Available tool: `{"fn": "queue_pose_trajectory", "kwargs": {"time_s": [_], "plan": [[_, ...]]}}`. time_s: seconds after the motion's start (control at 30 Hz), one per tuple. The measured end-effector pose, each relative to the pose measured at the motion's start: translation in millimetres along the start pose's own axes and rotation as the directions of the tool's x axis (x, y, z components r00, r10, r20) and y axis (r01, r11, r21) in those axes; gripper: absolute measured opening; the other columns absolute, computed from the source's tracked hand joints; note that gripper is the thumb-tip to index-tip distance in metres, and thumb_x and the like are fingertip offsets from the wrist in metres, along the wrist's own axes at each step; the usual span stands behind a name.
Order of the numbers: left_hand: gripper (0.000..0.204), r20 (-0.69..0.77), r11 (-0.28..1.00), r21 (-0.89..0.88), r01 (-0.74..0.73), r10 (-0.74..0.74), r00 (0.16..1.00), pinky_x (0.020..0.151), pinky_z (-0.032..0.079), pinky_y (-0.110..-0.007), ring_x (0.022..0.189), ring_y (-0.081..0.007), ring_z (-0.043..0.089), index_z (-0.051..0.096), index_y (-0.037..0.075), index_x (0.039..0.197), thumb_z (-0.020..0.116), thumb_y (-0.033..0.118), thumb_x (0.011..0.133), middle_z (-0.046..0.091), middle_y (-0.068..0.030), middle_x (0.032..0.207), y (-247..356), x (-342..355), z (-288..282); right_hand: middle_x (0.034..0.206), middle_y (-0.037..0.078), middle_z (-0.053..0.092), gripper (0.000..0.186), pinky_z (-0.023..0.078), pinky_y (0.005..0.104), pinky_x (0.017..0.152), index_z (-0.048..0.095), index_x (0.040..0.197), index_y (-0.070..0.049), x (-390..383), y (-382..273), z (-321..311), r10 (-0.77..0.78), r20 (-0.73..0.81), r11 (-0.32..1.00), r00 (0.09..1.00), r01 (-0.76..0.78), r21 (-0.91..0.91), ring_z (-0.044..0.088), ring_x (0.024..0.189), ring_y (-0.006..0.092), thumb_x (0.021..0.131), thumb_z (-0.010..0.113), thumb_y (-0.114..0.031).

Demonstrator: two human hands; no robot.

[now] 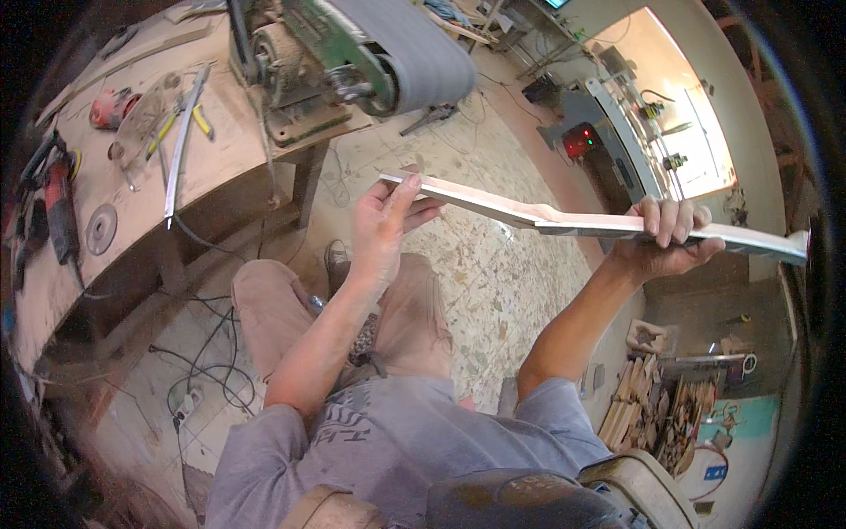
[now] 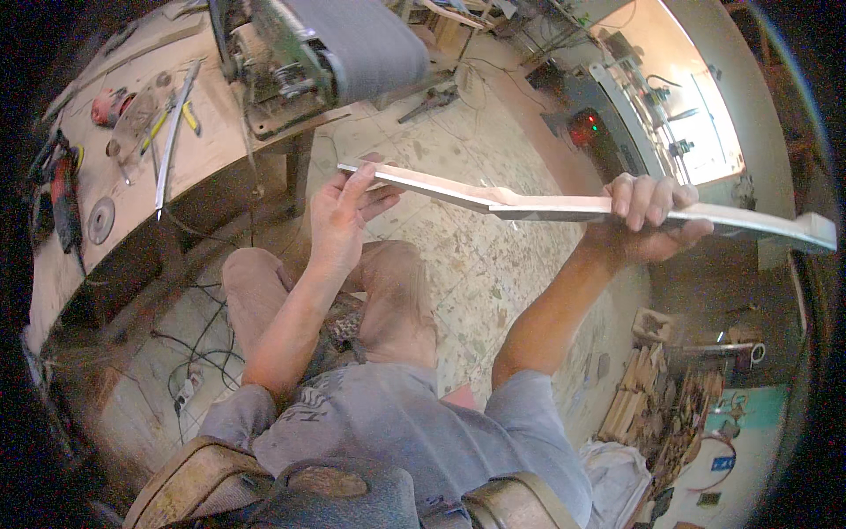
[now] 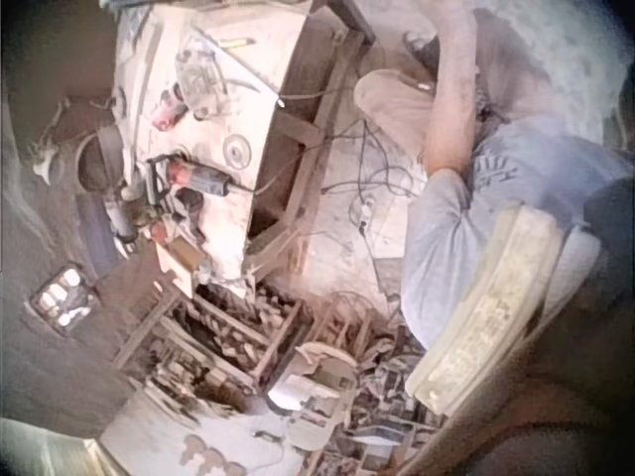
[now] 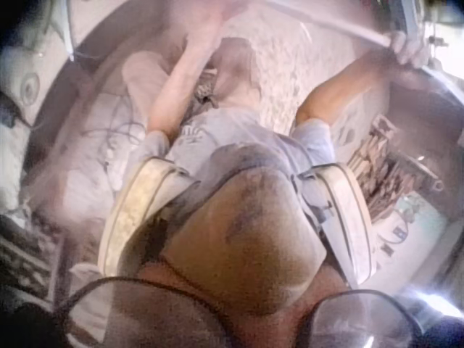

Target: The person uses a belt sander to shape and smooth the headstock and neck of a wooden guitar component, turning the piece over to work on different edges.

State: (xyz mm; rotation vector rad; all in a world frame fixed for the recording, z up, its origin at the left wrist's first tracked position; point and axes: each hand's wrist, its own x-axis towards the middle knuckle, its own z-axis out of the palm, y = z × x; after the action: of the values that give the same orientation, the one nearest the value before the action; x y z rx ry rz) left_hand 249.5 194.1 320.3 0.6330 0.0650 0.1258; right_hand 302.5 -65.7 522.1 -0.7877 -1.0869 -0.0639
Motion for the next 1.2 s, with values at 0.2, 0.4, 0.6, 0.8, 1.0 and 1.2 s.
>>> {"fn": "queue_pose_trajectory", "kwargs": {"time_s": [0.2, 0.4, 0.6, 0.8, 1.0, 1.2], "plan": [[0.044, 0.102, 1.0, 0.012, -0.003, 0.002, 0.995, 0.086, 0.058, -0.036, 0.1, -0.0265, 0.069, 0.054, -0.006, 0.124, 0.064, 0.026, 0.095, 0.067, -0.0175, 0.111, 1.4, 0.8, 28.4, 0.075, 0.006, 0.058, 0.047, 0.045, 0.0349, 0.058, 0.062, 0.112, 0.0, -10.8, -41.4, 22.0, -0.08, -0.003, 0.99, 0.997, 0.08, -0.117, 0.053, 0.057, 0.0151, 0.1, 0.053, -0.044], [0.04, 0.186, 1.0, -0.011, -0.017, 0.019, 0.982, 0.087, 0.058, -0.034, 0.099, -0.0221, 0.069, 0.054, -0.005, 0.126, 0.064, 0.021, 0.096, 0.066, -0.015, 0.113, 3.0, 4.4, 36.8, 0.077, 0.004, 0.047, 0.037, 0.043, 0.0346, 0.061, 0.057, 0.109, -0.001, 7.0, -59.5, 42.6, -0.07, -0.063, 0.978, 0.996, 0.056, -0.203, 0.046, 0.063, 0.0151, 0.1, 0.054, -0.036], [0.039, 0.189, 0.999, -0.041, 0.03, -0.022, 0.982, 0.085, 0.059, -0.031, 0.094, -0.0195, 0.069, 0.052, -0.006, 0.126, 0.063, 0.018, 0.097, 0.067, -0.0126, 0.109, 3.6, 17.5, 34.8, 0.081, 0.004, 0.042, 0.028, 0.041, 0.0336, 0.063, 0.053, 0.108, 0.001, 39.3, -55.7, 55.7, -0.091, -0.151, 0.94, 0.984, 0.035, -0.339, 0.041, 0.066, 0.0148, 0.098, 0.052, -0.026], [0.039, 0.201, 0.996, -0.082, 0.041, -0.024, 0.979, 0.086, 0.058, -0.03, 0.093, -0.0181, 0.069, 0.052, -0.007, 0.125, 0.064, 0.018, 0.097, 0.068, -0.0128, 0.105, 12.6, 25.2, 36.8, 0.083, 0.005, 0.042, 0.023, 0.038, 0.034, 0.065, 0.047, 0.107, 0.001, 75.3, -61.1, 51.3, -0.039, -0.165, 0.939, 0.985, -0.021, -0.344, 0.04, 0.069, 0.0157, 0.096, 0.052, -0.019], [0.042, 0.214, 0.992, -0.113, 0.048, -0.023, 0.977, 0.085, 0.057, -0.027, 0.092, -0.0176, 0.069, 0.053, -0.006, 0.126, 0.065, 0.02, 0.096, 0.068, -0.0125, 0.106, 23.5, 30.0, 38.5, 0.083, 0.005, 0.04, 0.019, 0.038, 0.0343, 0.069, 0.045, 0.105, -0.001, 106.2, -59.3, 56.8, 0.047, -0.146, 0.935, 0.988, -0.095, -0.343, 0.04, 0.071, 0.0169, 0.096, 0.052, -0.016], [0.041, 0.211, 0.987, -0.148, 0.067, -0.035, 0.977, 0.086, 0.057, -0.029, 0.095, -0.019, 0.068, 0.054, -0.006, 0.124, 0.066, 0.02, 0.095, 0.066, -0.0125, 0.112, 33.8, 37.1, 37.1, 0.082, 0.005, 0.041, 0.017, 0.039, 0.0348, 0.071, 0.047, 0.104, 0.0, 125.1, -48.4, 62.2, 0.107, -0.165, 0.93, 0.98, -0.158, -0.332, 0.042, 0.073, 0.0175, 0.097, 0.052, -0.015]]}}
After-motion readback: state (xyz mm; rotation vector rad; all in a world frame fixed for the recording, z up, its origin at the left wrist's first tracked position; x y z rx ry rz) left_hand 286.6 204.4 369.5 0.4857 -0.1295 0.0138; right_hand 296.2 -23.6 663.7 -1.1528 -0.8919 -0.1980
